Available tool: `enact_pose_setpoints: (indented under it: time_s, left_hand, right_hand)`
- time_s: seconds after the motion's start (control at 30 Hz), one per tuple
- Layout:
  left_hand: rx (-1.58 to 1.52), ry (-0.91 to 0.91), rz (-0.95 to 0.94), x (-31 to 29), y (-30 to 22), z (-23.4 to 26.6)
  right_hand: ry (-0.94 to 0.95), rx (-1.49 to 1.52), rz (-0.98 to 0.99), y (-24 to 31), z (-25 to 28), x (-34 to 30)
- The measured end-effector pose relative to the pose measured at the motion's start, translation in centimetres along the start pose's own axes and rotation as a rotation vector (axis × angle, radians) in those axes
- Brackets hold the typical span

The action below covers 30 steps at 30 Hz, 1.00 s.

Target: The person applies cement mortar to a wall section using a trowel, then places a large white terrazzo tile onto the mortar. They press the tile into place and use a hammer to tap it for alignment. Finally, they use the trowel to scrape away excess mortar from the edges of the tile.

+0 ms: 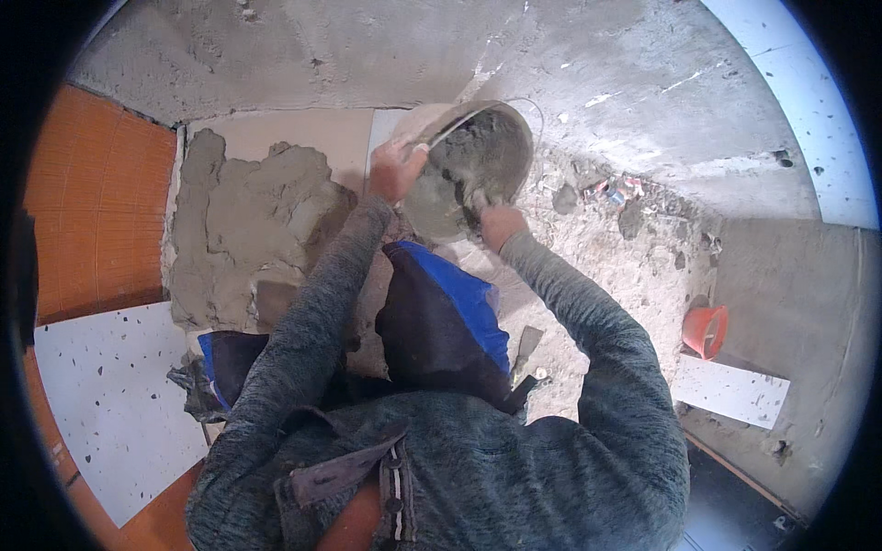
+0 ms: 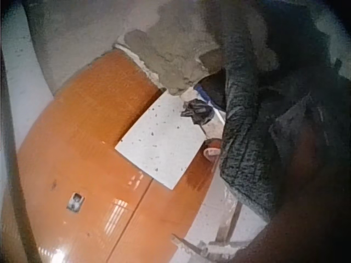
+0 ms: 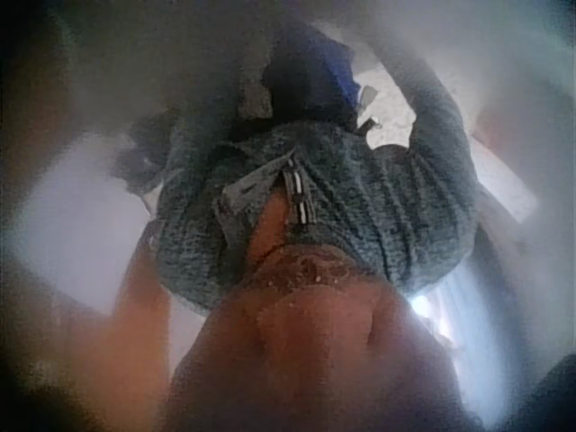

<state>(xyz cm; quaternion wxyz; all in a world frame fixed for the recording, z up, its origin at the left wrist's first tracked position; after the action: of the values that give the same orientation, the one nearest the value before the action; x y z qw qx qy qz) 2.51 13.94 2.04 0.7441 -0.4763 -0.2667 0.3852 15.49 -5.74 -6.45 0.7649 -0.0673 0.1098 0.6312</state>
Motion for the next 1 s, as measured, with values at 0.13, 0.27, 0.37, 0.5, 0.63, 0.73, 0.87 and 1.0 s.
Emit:
enact_pose_setpoints:
  time_s: [0.13,0.27,0.37,0.5,0.63,0.73,0.87,1.0]
  left_hand:
    - [0.047,-0.110,0.039,-0.4,0.9,2.0]
    - [0.425,-0.175,-0.312,-1.5,0.5,0.6]
    - [-0.026,-0.073,-0.048,0.1,0.9,0.1]
    - [-0.139,-0.124,-0.023,0.1,2.1,1.7]
    - [-0.064,-0.160,-0.065,-0.5,2.1,2.3]
    - [-0.064,-0.110,-0.140,-0.6,0.2,0.4]
    - [-0.009,-0.238,-0.095,-0.6,1.4,1.6]
    - [0.059,-0.188,-0.010,-0.3,1.1,1.8]
  right_hand:
    - [0.096,-0.103,0.182,0.7,4.7,0.0]
    - [-0.142,0.001,-0.124,-1.2,9.0,1.0]
    - [-0.002,0.004,-0.087,-0.9,1.2,1.1]
    - [0.131,-0.033,0.087,2.5,1.6,0.4]
    - [-0.058,0.059,-0.084,0.8,8.1,1.0]
    - [-0.084,0.032,-0.161,-0.7,3.6,1.7]
    - [0.179,-0.052,0.036,4.6,2.0,-0.2]
    - [-0.035,-0.026,0.071,1.4,13.5,-1.0]
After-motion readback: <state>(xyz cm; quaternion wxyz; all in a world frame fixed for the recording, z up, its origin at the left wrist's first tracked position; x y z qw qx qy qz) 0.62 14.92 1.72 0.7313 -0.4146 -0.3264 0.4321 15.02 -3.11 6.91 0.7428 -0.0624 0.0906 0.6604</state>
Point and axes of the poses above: each hand's wrist, its own x-axis towards the middle knuckle, its own z-axis out of the back of the hand, y = z × x, the point moved 10 cm from there along x, towards the middle knuckle, and after that the axes turned 6 degrees about z, right-handed, at the moved point
